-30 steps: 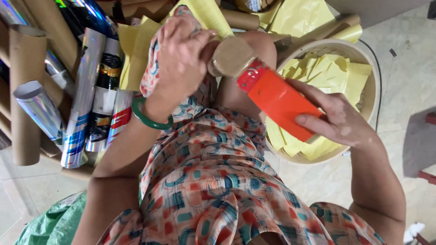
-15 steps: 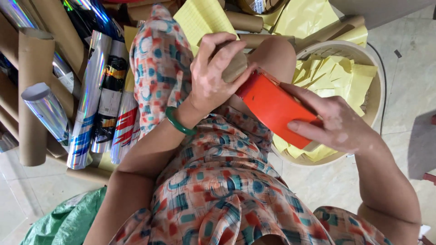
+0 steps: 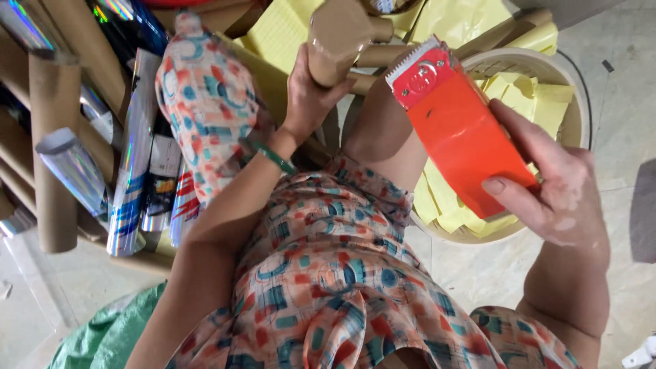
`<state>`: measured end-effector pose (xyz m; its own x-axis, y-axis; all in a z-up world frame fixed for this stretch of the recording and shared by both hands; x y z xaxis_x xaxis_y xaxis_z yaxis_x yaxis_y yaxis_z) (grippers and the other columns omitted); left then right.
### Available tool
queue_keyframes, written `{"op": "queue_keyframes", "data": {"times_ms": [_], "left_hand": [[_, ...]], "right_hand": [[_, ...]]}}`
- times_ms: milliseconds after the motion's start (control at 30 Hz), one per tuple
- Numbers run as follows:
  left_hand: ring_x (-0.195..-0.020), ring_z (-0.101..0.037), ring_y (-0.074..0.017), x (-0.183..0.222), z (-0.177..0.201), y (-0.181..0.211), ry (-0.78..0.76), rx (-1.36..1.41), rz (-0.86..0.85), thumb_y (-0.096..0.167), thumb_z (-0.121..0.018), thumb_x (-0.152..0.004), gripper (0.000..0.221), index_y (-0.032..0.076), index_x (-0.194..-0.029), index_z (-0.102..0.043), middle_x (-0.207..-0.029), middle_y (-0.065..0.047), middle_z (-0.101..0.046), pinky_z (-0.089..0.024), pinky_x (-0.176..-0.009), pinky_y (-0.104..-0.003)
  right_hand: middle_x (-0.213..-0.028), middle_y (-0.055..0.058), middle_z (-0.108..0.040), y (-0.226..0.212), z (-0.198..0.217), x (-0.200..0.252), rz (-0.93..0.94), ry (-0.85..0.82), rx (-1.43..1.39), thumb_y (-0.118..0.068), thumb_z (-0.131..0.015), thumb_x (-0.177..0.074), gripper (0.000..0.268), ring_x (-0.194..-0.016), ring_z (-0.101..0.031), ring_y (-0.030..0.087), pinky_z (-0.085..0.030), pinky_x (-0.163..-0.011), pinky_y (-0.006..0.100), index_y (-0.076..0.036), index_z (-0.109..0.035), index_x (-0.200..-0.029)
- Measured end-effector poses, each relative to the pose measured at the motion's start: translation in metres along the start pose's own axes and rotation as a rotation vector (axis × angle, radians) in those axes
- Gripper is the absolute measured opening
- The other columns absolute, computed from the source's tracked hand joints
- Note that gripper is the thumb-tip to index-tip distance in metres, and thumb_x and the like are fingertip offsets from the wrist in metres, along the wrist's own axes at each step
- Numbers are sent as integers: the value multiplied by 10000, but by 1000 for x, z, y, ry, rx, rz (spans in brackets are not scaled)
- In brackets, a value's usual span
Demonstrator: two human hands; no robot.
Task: Wrapping holographic paper rolls in protective yellow paper and sealing with tape.
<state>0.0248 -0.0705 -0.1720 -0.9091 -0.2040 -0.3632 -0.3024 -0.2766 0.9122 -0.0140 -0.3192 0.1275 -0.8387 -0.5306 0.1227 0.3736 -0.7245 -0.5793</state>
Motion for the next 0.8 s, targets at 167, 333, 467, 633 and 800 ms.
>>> {"op": "queue_keyframes", "data": {"times_ms": [167, 333, 467, 633, 800], "left_hand": [[-1084, -767, -264, -21, 13, 16, -139, 107, 200, 229, -943, -838, 675, -19, -1329, -551, -1244, -172, -706, -669, -980, -314], [-1168, -737, -244, -55, 48, 75, -142, 562, 145, 49, -885, -923, 512, -15, -1320, -569, -1266, -138, -721, -630, -1080, -382], [-1053, -732, -198, -85, 101, 143, -116, 553, 33, -44, -841, -947, 409, -13, -1264, -584, -1175, -123, -708, -618, -971, -338], [-1212, -604, -272, -103, 157, 116, 149, 881, 32, 105, -820, -916, 566, 50, -1370, -488, -1330, -134, -579, -536, -1066, -480], [-1370, -476, -349, -130, 207, 50, 395, 1244, 26, 253, -798, -885, 732, 110, -1477, -393, -1485, -148, -451, -456, -1161, -624]], "right_hand": [[-1300, 242, -687, 35, -9, 15, -6, 31, 46, -288, -721, -921, 692, -1179, -708, 353, -582, -971, 376, 32, -521, -1502], [-1316, 220, -692, 41, -8, 20, -69, 110, -91, -227, -675, -965, 622, -1259, -691, 300, -545, -1056, 351, 36, -528, -1509], [-1297, 214, -705, 43, -3, 28, -122, 149, -128, -193, -679, -961, 612, -1221, -697, 283, -523, -1053, 338, 41, -539, -1509], [-1310, 200, -689, 44, 5, 31, -85, 236, -113, -184, -663, -966, 604, -1215, -691, 259, -529, -1054, 304, 35, -514, -1509], [-1283, 219, -697, 46, 7, 34, -85, 250, -89, -198, -669, -946, 618, -1188, -690, 301, -536, -1023, 342, 35, -525, -1501]]}}
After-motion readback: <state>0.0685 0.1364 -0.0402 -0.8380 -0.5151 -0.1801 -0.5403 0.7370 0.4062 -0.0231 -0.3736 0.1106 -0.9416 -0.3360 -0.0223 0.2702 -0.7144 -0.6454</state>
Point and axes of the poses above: each hand's wrist, its own x-axis away from the middle knuckle, its own z-axis out of the back of the hand, y = z × x, the point moved 5 cm from there along -x, towards the middle knuckle
